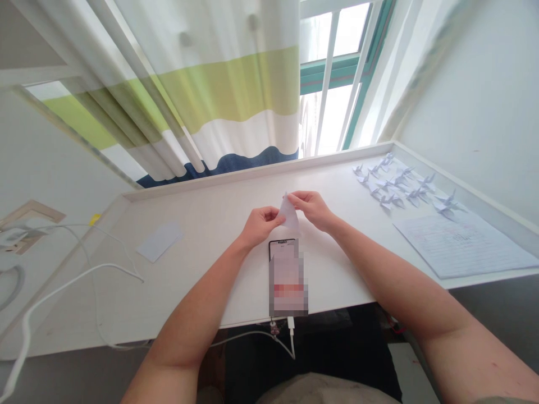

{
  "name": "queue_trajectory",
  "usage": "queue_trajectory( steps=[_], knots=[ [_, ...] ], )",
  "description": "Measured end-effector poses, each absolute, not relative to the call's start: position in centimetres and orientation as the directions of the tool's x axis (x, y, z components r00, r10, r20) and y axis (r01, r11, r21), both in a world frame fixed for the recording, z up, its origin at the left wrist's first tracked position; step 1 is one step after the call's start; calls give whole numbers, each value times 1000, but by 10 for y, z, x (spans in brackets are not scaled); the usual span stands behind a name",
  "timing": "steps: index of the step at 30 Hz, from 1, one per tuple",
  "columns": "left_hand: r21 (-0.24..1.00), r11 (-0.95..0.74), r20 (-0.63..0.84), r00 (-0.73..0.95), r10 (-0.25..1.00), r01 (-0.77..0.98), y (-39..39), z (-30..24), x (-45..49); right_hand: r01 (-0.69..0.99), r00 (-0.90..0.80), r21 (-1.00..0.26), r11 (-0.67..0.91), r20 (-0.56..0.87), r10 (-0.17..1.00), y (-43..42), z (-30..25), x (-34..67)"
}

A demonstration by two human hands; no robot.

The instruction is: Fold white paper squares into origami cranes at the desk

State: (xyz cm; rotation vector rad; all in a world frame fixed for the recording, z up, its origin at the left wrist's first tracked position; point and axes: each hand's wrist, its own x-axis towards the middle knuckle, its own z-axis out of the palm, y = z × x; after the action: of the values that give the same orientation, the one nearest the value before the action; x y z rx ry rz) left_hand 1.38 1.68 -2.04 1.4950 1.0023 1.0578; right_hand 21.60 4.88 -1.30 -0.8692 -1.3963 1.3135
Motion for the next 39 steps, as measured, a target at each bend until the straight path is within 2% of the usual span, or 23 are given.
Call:
queue_trajectory(
  steps=[9,16,21,28,31,35,39],
  knots=[
    [986,-139,107,289,951,94,13,-14,16,-165,-135,-964,210,233,963,47,-14,211],
    [965,-188,146,225,963,181,16,-17,15,-164,-134,-960,226,248,959,45,-12,212],
    [961,-208,155,271,950,182,15,-18,16,-174,-171,-962,212,241,955,44,-6,214],
    [945,-258,197,277,940,203,14,-15,19,-181,-59,-953,243,257,965,44,-6,213],
    [939,-262,199,271,942,223,15,-16,18,-192,-81,-957,216,235,969,45,-7,212],
    [932,-265,202,251,947,247,16,-17,18,-139,-148,-960,243,263,953,46,-9,213],
    [936,-261,199,255,946,235,14,-15,20,-96,-101,-955,281,290,952,46,-11,212]
  ],
)
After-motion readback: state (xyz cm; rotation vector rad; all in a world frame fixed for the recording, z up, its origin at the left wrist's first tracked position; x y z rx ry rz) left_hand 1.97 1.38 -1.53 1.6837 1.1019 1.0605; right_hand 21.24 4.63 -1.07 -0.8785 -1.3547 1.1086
